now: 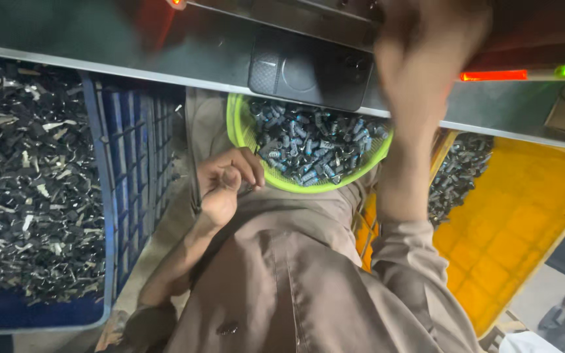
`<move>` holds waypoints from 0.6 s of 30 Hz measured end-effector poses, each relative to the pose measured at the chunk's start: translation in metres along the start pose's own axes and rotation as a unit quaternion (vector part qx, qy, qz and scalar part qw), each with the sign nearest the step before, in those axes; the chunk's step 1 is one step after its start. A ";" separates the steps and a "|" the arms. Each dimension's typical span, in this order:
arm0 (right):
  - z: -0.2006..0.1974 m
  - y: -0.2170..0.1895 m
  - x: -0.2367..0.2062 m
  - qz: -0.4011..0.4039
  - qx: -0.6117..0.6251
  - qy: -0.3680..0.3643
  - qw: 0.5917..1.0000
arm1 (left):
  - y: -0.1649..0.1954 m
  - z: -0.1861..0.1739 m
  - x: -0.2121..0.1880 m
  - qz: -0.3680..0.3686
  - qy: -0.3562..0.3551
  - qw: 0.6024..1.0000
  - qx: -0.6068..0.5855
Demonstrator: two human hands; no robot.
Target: The person repeatedly picks small cylindrical components from a green basket, inserts them into a machine slot, and returns them to the basket. The person also briefly handles a cardboard box filled with similar components on the table.
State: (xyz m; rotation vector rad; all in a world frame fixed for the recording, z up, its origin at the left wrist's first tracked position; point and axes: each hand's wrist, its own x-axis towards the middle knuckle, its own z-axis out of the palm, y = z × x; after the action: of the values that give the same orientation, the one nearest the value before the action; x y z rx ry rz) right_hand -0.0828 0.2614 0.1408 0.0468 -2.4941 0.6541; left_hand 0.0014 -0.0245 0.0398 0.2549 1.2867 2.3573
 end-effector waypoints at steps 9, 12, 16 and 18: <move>0.053 -0.067 -0.161 0.331 0.455 -0.103 0.820 | 0.030 0.016 0.021 -0.003 -0.027 0.999 0.017; 0.060 -0.069 -0.187 0.326 0.546 -0.018 0.772 | 0.032 0.023 0.029 -0.030 0.038 0.993 0.108; 0.057 -0.069 -0.194 0.335 0.549 0.013 0.766 | 0.035 0.026 0.037 -0.016 -0.015 0.957 0.289; 0.059 -0.067 -0.191 0.308 0.533 0.006 0.788 | 0.037 0.027 0.037 -0.013 -0.017 0.954 0.298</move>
State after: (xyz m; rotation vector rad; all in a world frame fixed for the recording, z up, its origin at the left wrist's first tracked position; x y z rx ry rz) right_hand 0.0600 0.1559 0.0277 -0.3641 -1.7496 2.2334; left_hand -0.0319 -0.0046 0.0833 0.4511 1.9418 1.8724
